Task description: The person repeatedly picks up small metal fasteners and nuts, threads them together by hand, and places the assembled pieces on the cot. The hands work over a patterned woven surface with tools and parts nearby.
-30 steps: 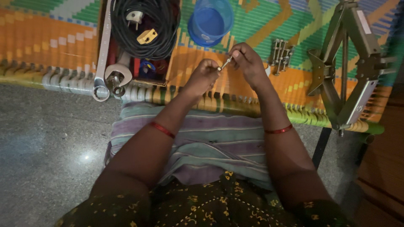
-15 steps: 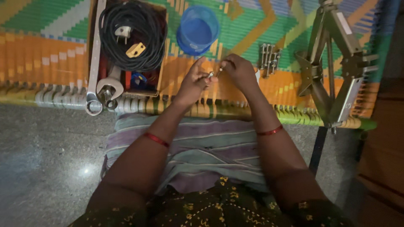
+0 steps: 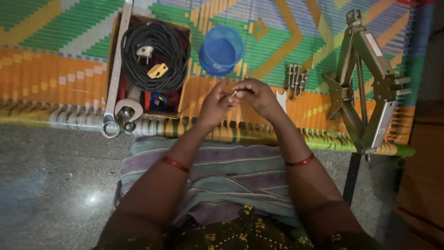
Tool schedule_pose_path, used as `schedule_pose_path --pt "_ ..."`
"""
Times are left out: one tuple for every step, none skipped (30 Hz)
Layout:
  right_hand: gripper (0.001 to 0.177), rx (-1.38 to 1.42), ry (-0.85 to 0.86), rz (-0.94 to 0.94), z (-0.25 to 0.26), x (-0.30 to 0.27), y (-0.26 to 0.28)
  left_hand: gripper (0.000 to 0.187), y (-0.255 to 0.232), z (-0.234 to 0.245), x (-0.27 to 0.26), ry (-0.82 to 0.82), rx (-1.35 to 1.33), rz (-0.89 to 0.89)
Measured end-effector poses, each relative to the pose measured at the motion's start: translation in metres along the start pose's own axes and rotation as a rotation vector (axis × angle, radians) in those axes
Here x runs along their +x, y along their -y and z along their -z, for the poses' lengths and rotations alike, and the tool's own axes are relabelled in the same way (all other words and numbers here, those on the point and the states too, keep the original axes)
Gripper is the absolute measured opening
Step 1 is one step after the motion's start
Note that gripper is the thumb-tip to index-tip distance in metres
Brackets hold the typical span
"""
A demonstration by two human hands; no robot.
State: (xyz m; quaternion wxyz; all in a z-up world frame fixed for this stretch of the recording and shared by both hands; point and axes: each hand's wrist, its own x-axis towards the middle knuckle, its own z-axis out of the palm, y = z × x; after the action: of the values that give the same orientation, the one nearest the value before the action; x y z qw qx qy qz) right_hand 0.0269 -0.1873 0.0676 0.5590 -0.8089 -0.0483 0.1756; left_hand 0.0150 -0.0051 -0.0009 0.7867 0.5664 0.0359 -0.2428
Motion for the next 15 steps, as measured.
schedule_pose_path --pt "0.016 -0.030 -0.010 0.032 0.000 0.001 -0.001 0.045 0.002 0.000 -0.001 -0.014 0.110 -0.063" --pt "0.017 -0.060 -0.019 0.062 -0.001 0.002 -0.003 0.033 0.004 -0.001 -0.003 -0.029 0.219 -0.124" --pt "0.018 -0.089 -0.028 0.093 -0.002 0.002 -0.004 0.025 0.005 -0.001 -0.004 -0.045 0.329 -0.185" --pt "0.018 -0.113 -0.038 0.113 -0.002 0.002 -0.005 0.022 0.005 0.000 -0.006 -0.051 0.324 -0.147" --pt "0.018 -0.137 -0.049 0.134 -0.002 0.002 -0.005 0.021 0.005 0.001 -0.007 -0.056 0.319 -0.108" --pt "0.018 -0.162 -0.059 0.154 -0.002 0.002 -0.006 0.021 0.005 0.002 -0.007 -0.062 0.313 -0.070" --pt "0.017 -0.210 -0.084 0.119 -0.003 0.002 -0.006 0.020 0.005 0.003 -0.008 -0.058 0.325 -0.092" --pt "0.016 -0.259 -0.108 0.083 -0.003 0.001 -0.006 0.020 0.005 0.003 -0.008 -0.056 0.336 -0.112" --pt "0.016 -0.307 -0.132 0.047 -0.004 0.001 -0.006 0.020 0.005 0.004 -0.007 -0.053 0.346 -0.133" --pt "0.020 -0.315 -0.149 0.046 -0.004 0.001 -0.005 0.019 0.007 0.003 -0.006 -0.054 0.264 -0.096" --pt "0.024 -0.322 -0.166 0.044 -0.003 0.000 -0.005 0.019 0.008 0.002 -0.004 -0.055 0.182 -0.059" --pt "0.029 -0.329 -0.183 0.043 -0.003 -0.001 -0.005 0.019 0.010 0.001 -0.003 -0.055 0.100 -0.021" --pt "0.035 -0.158 -0.193 0.035 -0.003 0.000 -0.005 0.020 0.011 0.002 -0.002 -0.054 0.078 -0.013" --pt "0.043 0.013 -0.204 0.027 -0.002 0.000 -0.004 0.021 0.012 0.003 -0.001 -0.052 0.057 -0.006" --pt "0.051 0.184 -0.214 0.019 -0.002 0.001 -0.005 0.021 0.013 0.004 -0.001 -0.050 0.035 0.002"
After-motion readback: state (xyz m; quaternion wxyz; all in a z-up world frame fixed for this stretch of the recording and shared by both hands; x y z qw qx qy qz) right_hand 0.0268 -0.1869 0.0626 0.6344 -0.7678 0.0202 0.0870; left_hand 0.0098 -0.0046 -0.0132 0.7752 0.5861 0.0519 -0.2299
